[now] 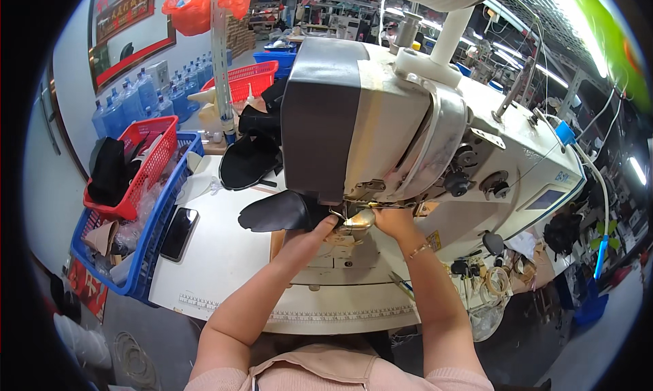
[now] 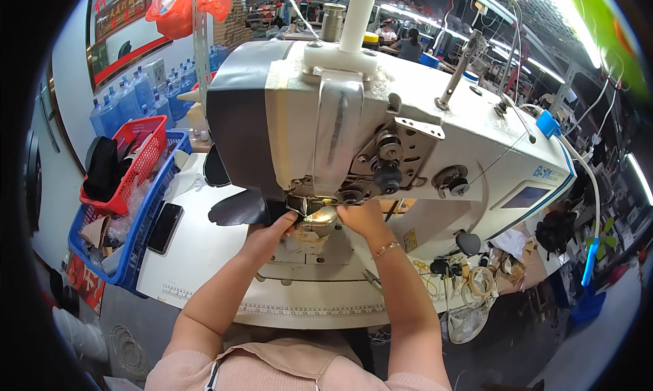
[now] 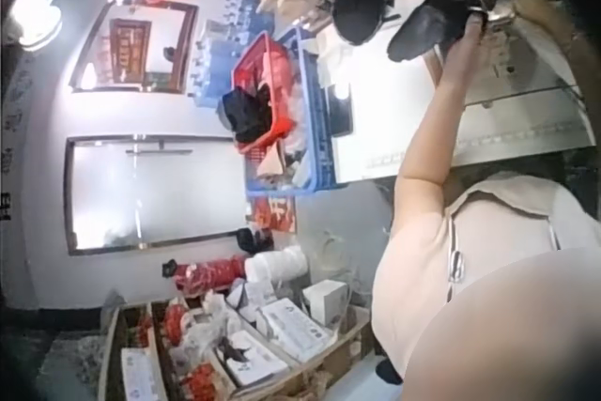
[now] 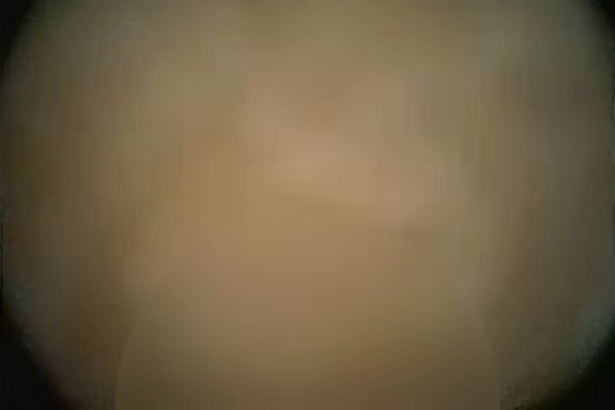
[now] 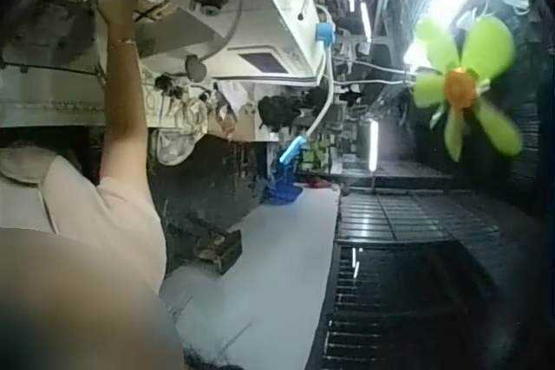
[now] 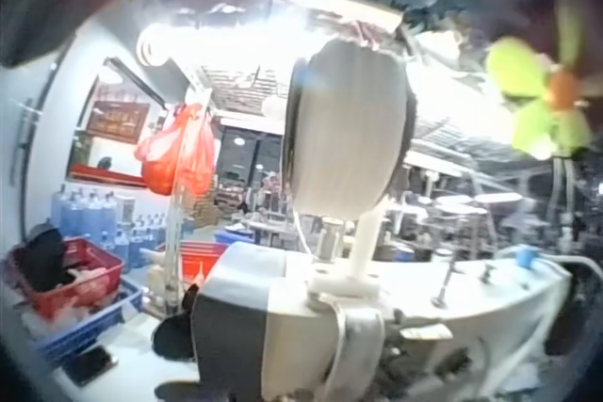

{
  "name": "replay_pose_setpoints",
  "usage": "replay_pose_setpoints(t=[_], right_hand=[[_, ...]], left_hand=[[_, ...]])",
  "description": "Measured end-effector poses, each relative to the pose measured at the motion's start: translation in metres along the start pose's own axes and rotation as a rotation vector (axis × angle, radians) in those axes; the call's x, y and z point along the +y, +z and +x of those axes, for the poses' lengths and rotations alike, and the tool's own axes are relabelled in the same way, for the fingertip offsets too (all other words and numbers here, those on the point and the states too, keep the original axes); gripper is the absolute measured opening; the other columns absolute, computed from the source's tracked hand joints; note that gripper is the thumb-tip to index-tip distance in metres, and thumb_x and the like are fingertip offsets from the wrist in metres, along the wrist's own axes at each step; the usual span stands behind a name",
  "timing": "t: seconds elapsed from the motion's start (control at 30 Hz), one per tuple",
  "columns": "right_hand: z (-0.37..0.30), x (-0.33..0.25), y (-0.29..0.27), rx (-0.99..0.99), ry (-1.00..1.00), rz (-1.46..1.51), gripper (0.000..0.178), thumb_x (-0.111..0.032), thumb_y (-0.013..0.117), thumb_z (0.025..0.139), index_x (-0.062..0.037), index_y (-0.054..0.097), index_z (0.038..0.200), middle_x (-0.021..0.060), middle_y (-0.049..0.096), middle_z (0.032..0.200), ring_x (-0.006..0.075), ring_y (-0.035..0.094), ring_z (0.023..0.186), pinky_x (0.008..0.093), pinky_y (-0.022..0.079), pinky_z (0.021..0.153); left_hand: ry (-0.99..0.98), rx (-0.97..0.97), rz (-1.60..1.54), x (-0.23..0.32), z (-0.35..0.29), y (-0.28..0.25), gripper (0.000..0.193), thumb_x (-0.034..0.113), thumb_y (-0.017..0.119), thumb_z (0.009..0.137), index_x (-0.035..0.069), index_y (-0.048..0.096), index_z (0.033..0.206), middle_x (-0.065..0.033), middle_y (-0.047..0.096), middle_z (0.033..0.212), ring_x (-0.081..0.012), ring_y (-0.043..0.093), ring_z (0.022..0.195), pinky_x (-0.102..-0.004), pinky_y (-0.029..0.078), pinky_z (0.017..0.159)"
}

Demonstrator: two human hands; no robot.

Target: The recorder uses an industrial sewing machine to stitch together the black leather upper components of a boot.

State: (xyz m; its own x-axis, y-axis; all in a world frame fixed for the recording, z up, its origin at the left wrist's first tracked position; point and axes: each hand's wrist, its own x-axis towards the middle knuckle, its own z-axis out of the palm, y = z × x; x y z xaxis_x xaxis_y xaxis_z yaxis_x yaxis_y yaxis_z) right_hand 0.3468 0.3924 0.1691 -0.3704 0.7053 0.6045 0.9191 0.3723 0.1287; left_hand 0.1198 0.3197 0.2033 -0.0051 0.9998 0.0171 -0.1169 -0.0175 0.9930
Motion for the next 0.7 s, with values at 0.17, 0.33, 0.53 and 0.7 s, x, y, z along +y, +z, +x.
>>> replay_pose_setpoints(t=[0.17,0.33,0.53,0.7], right_hand=[[0.010,-0.008,-0.018,0.350,-0.133,0.108,0.003,-0.014,0.061,0.072,-0.0110,0.063,0.072,0.0017,0.065,0.077,0.0250,0.059,0.063,0.0410,0.046,0.059],[-0.032,-0.058,-0.074,0.420,-0.280,0.099,0.017,-0.018,0.064,0.074,-0.0162,0.065,0.092,-0.0026,0.062,0.096,0.0190,0.060,0.098,0.0482,0.034,0.099],[-0.059,-0.039,-0.123,0.397,0.260,-0.038,0.055,-0.035,0.076,0.073,-0.0050,0.058,0.116,0.0146,0.055,0.114,0.0312,0.053,0.109,0.0514,0.033,0.099],[-0.070,-0.033,-0.131,0.188,0.488,0.315,0.066,-0.027,0.085,0.059,-0.0057,0.059,0.117,0.0133,0.053,0.109,0.0331,0.051,0.103,0.0412,0.044,0.084]], left_hand=[[-0.104,-0.223,-0.105,0.004,0.027,-0.012,0.014,0.020,0.064,0.085,0.007,0.059,0.081,0.0003,0.059,0.072,-0.0095,0.051,0.061,-0.0247,0.039,0.058],[-0.089,-0.289,-0.423,0.009,0.069,-0.009,0.008,0.012,0.058,0.085,0.005,0.056,0.081,-0.0029,0.052,0.066,-0.0114,0.048,0.055,-0.0250,0.036,0.050],[0.018,-0.350,-0.204,0.009,0.073,-0.006,0.008,0.012,0.060,0.086,0.005,0.057,0.086,-0.0046,0.055,0.071,-0.0137,0.054,0.058,-0.0262,0.045,0.053],[-0.060,-0.332,-0.191,0.018,0.066,-0.006,0.010,0.011,0.061,0.087,0.001,0.058,0.090,-0.0051,0.057,0.074,-0.0139,0.055,0.062,-0.0267,0.046,0.053]])
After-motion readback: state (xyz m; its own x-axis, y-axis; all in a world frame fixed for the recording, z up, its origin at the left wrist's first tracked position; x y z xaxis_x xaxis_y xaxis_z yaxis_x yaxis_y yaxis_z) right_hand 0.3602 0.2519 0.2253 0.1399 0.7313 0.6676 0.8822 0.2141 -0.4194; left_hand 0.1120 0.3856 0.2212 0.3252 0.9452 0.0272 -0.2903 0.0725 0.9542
